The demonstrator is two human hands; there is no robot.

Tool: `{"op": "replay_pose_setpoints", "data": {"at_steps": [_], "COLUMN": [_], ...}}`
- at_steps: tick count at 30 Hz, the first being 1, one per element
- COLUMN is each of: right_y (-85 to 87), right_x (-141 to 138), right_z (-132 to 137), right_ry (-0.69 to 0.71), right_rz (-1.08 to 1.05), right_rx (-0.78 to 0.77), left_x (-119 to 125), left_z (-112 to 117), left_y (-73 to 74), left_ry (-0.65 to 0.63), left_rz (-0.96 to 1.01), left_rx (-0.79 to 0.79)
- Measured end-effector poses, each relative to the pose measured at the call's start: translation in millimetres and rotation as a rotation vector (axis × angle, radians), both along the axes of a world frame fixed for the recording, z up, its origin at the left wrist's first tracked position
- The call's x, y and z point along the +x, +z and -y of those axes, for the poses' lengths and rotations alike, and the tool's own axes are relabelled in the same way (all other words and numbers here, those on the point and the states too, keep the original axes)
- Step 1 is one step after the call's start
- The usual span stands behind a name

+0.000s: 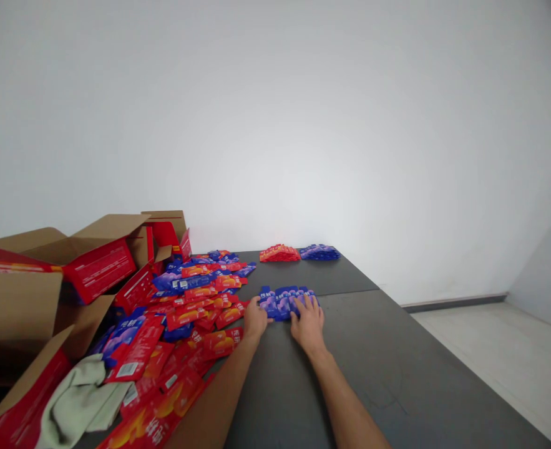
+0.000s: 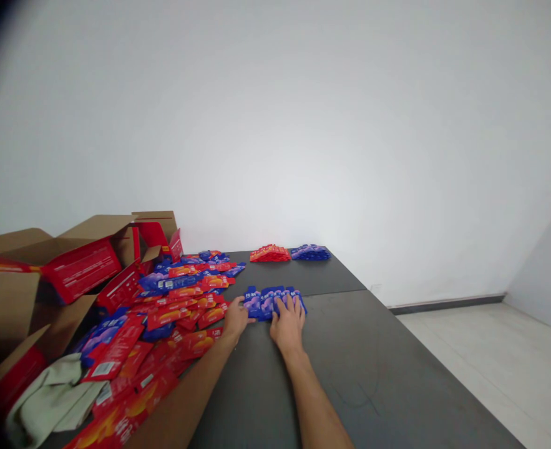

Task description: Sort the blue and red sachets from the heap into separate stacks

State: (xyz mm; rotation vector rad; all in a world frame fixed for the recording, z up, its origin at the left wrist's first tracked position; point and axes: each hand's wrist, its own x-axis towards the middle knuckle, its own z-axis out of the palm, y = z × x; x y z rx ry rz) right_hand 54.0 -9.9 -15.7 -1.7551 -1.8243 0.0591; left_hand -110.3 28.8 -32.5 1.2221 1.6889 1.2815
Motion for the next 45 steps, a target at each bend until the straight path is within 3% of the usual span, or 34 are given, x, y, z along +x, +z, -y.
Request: {"op": "replay_pose_setpoints", "data": {"at_steps": [3,8,12,16,19,23,29,34,40,45], "right_y": [-9.3,-18.1,-19.4,-19.5,-19.4,-19.5,-21.5,-20.1,-15.4,-10.2], "right_x": [6,6,5,5,5,7,10,7,-10,-41], "right_z": [-2,-4,-5,-7,-8,-9,-12,-10,-4,7], "right_ry": [-0.012,0.009,-0.001,-0.017,-0.023,-0.027,-0.043,-0.051,-0.019,0.071], "right_rz": [0.024,0.068,0.08,0.078,0.084,0.085,0.083,0.088,0.107,0.124], "right_rx": [-0.121,-0.226,-0.246,-0.262,-0.267,-0.271,-0.256,-0.222,-0.063,-0.026], "left_x": [2,3,-1,-3,0,7,21,24,9,-17], "left_z": [2,7,7,8,10,11,13,21,37,55], "left_y": [3.2,11.8,10.6,1.5,-4.3,-4.6,-0.8,4.7,11.3,14.3], "left_ry": [-0.062,-0.138,-0.19,-0.368,-0.418,-0.416,-0.327,-0.331,-0.282,-0.18], "left_rz": [-0.294,-0.557,-0.757,-0.793,-0.77,-0.779,-0.833,-0.869,-0.911,-0.971], "left_rx": [-0.022,-0.004,0.033,0.114,0.151,0.208,0.143,0.109,0.149,0.129]}}
